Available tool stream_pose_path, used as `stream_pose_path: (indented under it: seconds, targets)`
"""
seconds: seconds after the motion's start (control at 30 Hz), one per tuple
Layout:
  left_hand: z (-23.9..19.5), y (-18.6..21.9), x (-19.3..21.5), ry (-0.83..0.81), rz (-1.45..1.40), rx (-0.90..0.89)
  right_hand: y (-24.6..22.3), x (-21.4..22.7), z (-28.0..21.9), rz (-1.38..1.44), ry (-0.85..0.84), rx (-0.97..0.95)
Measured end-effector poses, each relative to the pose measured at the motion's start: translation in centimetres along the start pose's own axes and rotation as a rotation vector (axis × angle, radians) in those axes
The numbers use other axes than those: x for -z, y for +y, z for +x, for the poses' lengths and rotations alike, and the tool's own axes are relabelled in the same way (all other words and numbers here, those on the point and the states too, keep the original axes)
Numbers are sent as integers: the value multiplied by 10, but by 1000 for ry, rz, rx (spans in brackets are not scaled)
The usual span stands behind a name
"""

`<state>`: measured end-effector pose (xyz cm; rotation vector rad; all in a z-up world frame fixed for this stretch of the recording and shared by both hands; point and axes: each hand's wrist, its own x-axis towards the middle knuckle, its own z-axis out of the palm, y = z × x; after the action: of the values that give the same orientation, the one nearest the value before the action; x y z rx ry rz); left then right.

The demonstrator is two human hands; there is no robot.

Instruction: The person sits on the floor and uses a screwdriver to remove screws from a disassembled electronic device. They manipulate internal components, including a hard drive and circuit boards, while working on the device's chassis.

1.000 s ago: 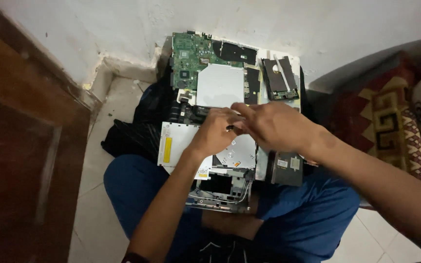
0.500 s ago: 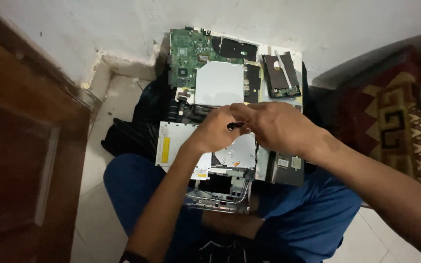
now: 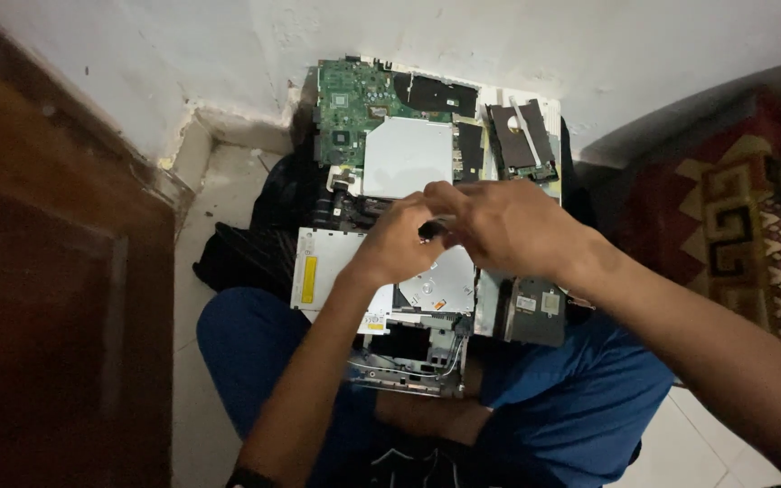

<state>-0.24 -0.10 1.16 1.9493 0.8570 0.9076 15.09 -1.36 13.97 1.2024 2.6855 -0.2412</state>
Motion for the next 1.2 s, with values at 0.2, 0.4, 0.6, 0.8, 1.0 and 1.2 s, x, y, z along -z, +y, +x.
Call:
stream_pose_path:
  seconds: [0.2, 0.4, 0.6, 0.8, 1.0, 1.2]
  targets:
    - [3, -29, -16, 185, -5, -204, 10, -16, 1, 10, 13, -57]
    - [4, -11, -12, 85, 19, -53, 15, -19, -4, -117, -9, -32]
    - [7, -15, -12, 169, 4, -127, 18, -19, -2, -37, 75, 28]
    - [3, -15, -11, 91, -3, -55, 23, -29, -2, -42, 85, 50]
    - [3, -20, -14, 37, -50, 29, 14, -11, -8, -4, -52, -109]
    - [7, 18, -4, 7, 37, 182, 11, -14, -4, -83, 22, -37]
